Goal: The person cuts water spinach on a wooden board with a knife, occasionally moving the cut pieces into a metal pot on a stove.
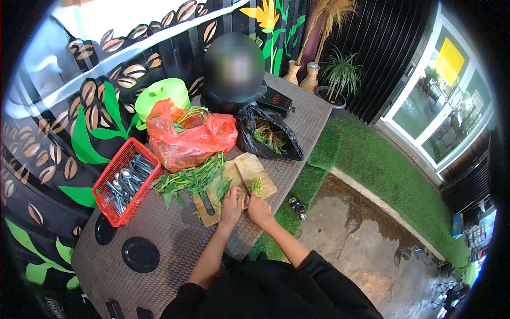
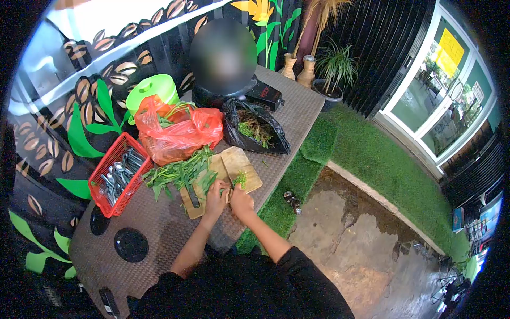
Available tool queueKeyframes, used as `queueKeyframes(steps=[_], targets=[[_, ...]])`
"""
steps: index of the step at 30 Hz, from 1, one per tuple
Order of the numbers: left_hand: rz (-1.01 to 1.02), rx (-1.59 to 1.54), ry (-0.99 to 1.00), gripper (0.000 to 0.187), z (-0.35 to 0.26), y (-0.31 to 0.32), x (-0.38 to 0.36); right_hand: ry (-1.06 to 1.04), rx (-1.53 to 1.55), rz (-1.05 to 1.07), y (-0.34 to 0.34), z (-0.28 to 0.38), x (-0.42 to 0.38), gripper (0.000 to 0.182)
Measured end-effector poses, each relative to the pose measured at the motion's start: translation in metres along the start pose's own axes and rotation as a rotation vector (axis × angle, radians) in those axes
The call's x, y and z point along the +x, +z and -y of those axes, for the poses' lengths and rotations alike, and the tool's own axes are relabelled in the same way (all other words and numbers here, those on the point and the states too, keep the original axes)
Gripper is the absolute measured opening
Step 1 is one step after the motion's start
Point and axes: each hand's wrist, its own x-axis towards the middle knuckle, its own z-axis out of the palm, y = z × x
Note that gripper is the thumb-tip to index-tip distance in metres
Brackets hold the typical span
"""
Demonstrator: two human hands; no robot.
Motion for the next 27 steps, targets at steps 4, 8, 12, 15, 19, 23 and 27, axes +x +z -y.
queueKeyframes(steps=[4, 8, 12, 15, 19, 23, 27], targets=[[0.054, 0.1, 0.052, 0.018, -0.005, -0.006, -0.006, -0.065, -0.044, -0.03, -0.013, 0.002, -0.013, 0.03], [0.011, -0.021, 0.009, 0.02, 0.0, -0.005, 0.005, 0.049, -0.027, 0.015, -0.002, 0.009, -0.027, 0.034], [-0.058, -0.101, -0.058, 0.019, -0.003, -0.002, 0.014, -0.01, -0.031, -0.001, 0.0, -0.001, -0.004, 0.034], [-0.091, -0.043, -0.11, 0.013, 0.002, -0.003, 0.014, -0.038, -0.047, 0.021, -0.01, -0.004, -0.002, 0.035], [-0.077, 0.048, 0.002, 0.009, 0.009, 0.001, 0.009, 0.069, -0.019, 0.065, -0.006, 0.009, -0.031, 0.035], [-0.08, 0.063, 0.021, 0.007, 0.004, -0.001, 0.005, -0.016, 0.022, -0.028, 0.006, 0.004, -0.006, 0.037], [-0.104, 0.206, 0.166, 0.011, -0.008, -0.007, -0.003, -0.025, 0.018, 0.017, -0.007, 0.005, -0.004, 0.037]])
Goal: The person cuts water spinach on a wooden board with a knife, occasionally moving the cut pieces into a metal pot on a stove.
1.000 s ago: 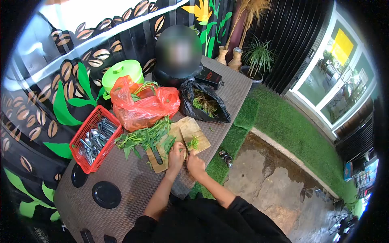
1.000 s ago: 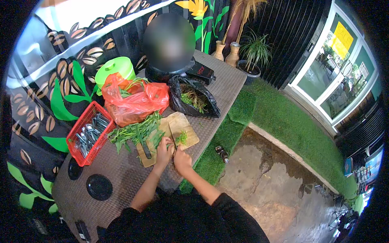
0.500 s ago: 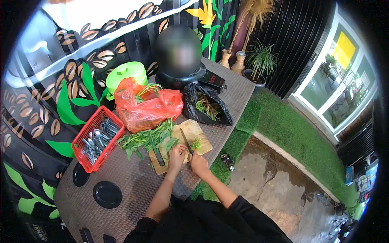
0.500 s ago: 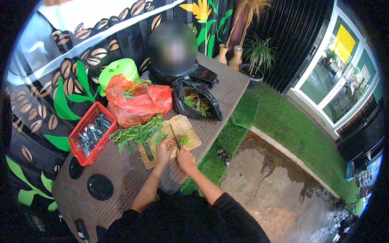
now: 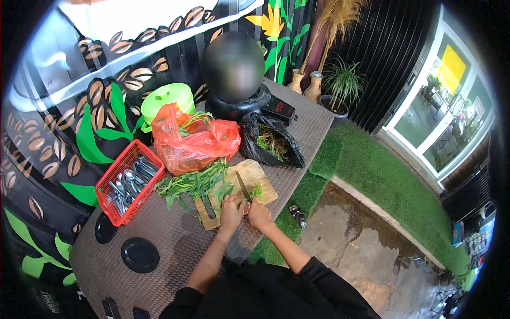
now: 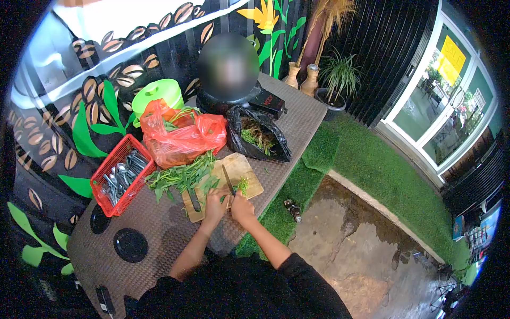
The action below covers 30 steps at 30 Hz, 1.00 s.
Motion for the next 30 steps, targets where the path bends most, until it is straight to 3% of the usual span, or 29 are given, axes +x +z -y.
queueKeyframes(steps=[4, 6, 10, 12, 17, 21, 30], targets=[[-0.01, -0.02, 0.049, 0.012, 0.014, 0.005, 0.0, 0.062, -0.047, -0.011, 0.012, 0.007, -0.027, 0.036], [0.034, -0.21, -0.266, 0.011, 0.012, 0.009, 0.003, 0.097, -0.009, 0.007, 0.018, 0.004, -0.021, 0.036], [-0.028, -0.3, -0.226, 0.011, 0.013, 0.011, 0.008, 0.043, 0.012, 0.042, 0.001, -0.002, 0.0, 0.036], [0.073, -0.245, -0.333, 0.01, 0.009, 0.008, 0.007, 0.061, 0.019, 0.023, 0.003, 0.002, -0.017, 0.036], [0.041, -0.067, -0.198, 0.006, -0.003, -0.001, 0.002, 0.083, 0.001, 0.005, 0.017, 0.001, -0.02, 0.034], [-0.028, 0.062, -0.058, 0.009, -0.003, 0.006, -0.008, -0.026, 0.018, -0.064, 0.02, -0.013, -0.005, 0.035], [0.037, 0.047, -0.074, 0.008, -0.003, 0.017, 0.002, 0.009, -0.062, -0.07, 0.001, -0.026, -0.013, 0.036]])
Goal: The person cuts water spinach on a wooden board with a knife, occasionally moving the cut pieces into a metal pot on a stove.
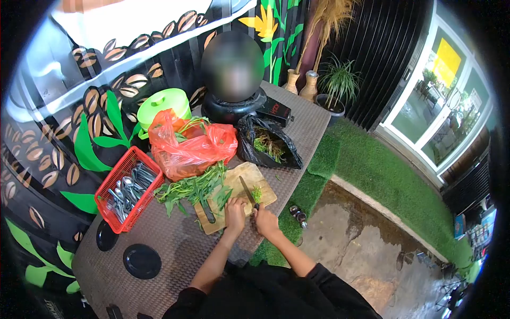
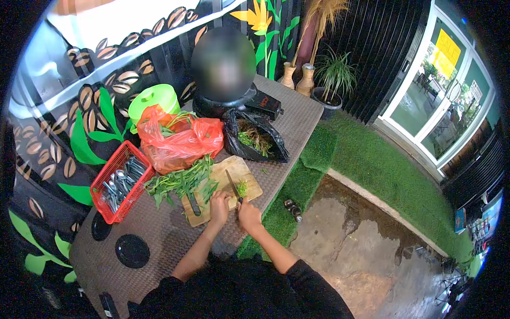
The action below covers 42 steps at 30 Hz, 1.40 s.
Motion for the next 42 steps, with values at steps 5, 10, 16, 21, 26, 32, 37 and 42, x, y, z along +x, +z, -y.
queueKeyframes(steps=[5, 10, 16, 21, 26, 32, 37, 42], targets=[[0.043, -0.177, -0.163, 0.009, -0.004, -0.003, 0.005, -0.011, 0.024, 0.064, -0.012, 0.0, 0.004, 0.038], [-0.075, -0.067, -0.085, 0.007, -0.005, 0.0, 0.001, 0.031, 0.046, 0.025, -0.004, 0.014, -0.014, 0.038], [-0.102, -0.041, -0.031, 0.007, -0.005, 0.001, -0.002, 0.035, 0.09, 0.031, 0.007, 0.021, 0.009, 0.033], [-0.083, -0.031, 0.017, 0.009, -0.004, -0.003, -0.002, 0.07, 0.057, 0.057, 0.012, 0.021, -0.004, 0.034], [-0.083, -0.038, 0.053, 0.01, -0.004, -0.007, -0.006, 0.078, 0.069, 0.053, 0.01, 0.019, 0.013, 0.037], [-0.014, -0.129, -0.006, 0.011, 0.008, -0.006, -0.002, -0.013, 0.027, -0.015, 0.015, 0.014, 0.001, 0.038], [0.0, -0.24, -0.135, 0.011, 0.002, -0.009, 0.0, 0.05, 0.074, 0.016, 0.006, 0.023, 0.01, 0.037], [-0.026, -0.256, -0.144, 0.014, -0.001, -0.013, -0.002, 0.012, 0.075, 0.019, 0.005, 0.024, 0.002, 0.036]])
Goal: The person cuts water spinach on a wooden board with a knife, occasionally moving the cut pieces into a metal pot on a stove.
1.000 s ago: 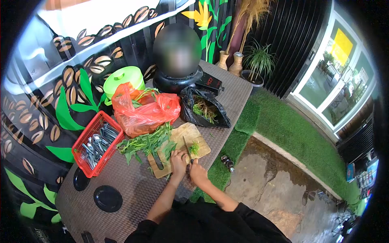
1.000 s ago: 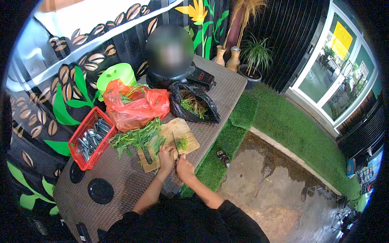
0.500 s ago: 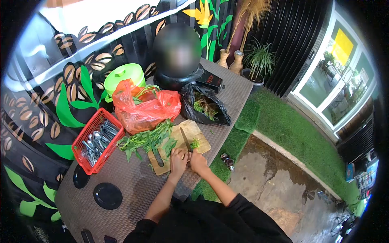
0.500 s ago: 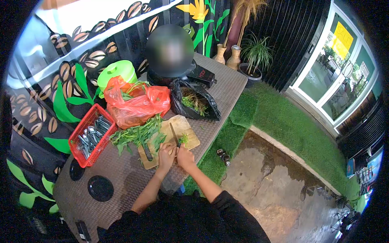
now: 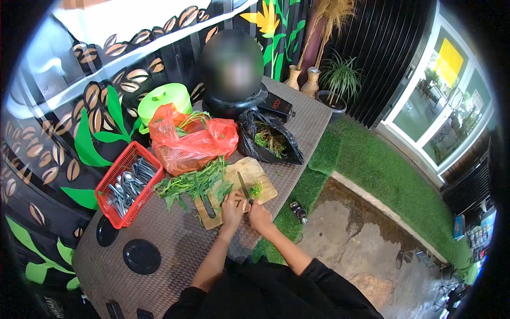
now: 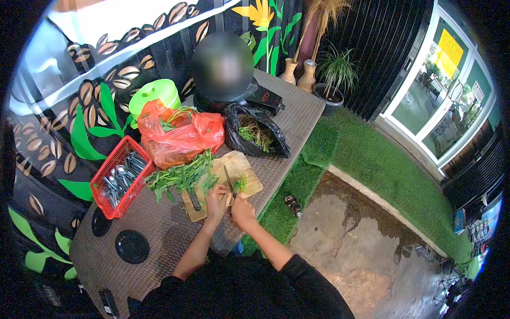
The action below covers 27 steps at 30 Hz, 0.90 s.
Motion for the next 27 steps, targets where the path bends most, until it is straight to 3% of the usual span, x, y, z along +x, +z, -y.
queueKeyframes(steps=[2, 5, 9, 15, 19, 25, 27], targets=[[0.026, 0.037, 0.035, 0.016, -0.003, -0.001, -0.004, 0.061, -0.058, -0.017, 0.009, 0.007, -0.015, 0.026], [0.02, 0.068, 0.111, 0.013, 0.009, 0.003, -0.006, -0.028, -0.049, -0.045, 0.018, -0.004, 0.002, 0.032], [0.052, 0.059, 0.103, 0.015, 0.005, 0.0, 0.0, -0.09, -0.04, -0.039, -0.008, -0.002, -0.001, 0.031], [0.09, -0.15, -0.016, 0.019, 0.008, 0.001, 0.007, 0.059, -0.071, 0.034, 0.008, 0.006, -0.007, 0.033], [0.023, -0.115, 0.079, 0.02, 0.006, -0.001, 0.007, 0.002, -0.009, 0.013, 0.002, 0.0, -0.002, 0.037], [0.006, -0.152, -0.036, 0.021, 0.016, 0.004, 0.009, 0.019, -0.13, -0.073, 0.01, -0.001, -0.02, 0.035], [0.127, -0.086, -0.034, 0.015, 0.02, 0.001, 0.008, 0.034, -0.087, -0.045, 0.008, -0.007, -0.011, 0.036]])
